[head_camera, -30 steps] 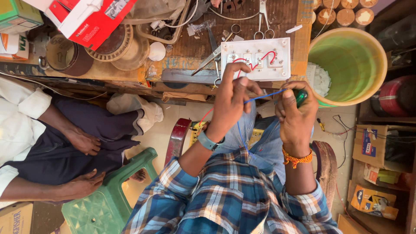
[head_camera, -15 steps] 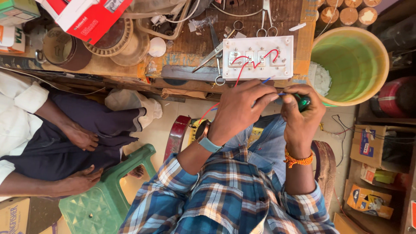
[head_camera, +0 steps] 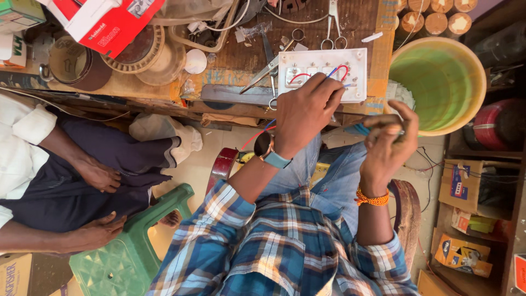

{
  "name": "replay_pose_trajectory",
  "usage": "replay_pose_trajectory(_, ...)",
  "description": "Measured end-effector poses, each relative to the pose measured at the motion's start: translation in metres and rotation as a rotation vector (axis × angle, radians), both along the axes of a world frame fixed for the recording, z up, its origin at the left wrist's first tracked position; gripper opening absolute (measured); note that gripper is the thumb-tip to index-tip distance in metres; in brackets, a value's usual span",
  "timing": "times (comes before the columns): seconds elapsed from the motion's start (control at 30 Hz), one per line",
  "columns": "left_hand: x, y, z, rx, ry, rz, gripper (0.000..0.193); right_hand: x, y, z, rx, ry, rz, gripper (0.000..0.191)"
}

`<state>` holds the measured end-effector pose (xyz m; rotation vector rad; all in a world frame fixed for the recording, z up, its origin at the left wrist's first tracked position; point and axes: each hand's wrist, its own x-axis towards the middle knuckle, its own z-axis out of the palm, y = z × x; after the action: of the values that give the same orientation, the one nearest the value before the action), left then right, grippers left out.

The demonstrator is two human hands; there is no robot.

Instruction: The person assembles an electrical switchboard by connecting red and blue wires to terminals using a screwdriver. They then use scissors to trim a white plastic cover and attach it to the switchboard.

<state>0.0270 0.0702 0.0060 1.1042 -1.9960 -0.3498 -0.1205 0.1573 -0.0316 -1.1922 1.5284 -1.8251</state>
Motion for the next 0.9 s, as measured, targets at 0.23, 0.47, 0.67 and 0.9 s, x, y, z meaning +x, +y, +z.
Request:
replay_pose_trajectory(0.23, -0.015, -0.008, -0.024, -0.002, -0.056, 0.075, 0.018, -0.013, 0.012, -0.031, -0.038, -0.274, -0.027, 0.036)
replay_pose_trajectory(0.47, -0.017, -0.009, -0.020, 0.025, -0.041, 0.067, 0.016, -0.014, 0.016, -0.029, 0.015, -0.423, -0.076, 0.018)
replay_pose_trajectory(0.67, -0.020, -0.010, -0.017, 0.082, -0.025, 0.079, 0.016, -0.024, 0.025, -0.027, 0.027, -0.444, -0.087, 0.020)
replay_pose_trajectory(0.9, -0.020, -0.018, -0.022, 0.114, -0.085, 0.034, 0.017, -0.026, 0.036, -0.026, 0.058, -0.446, -0.060, 0.021)
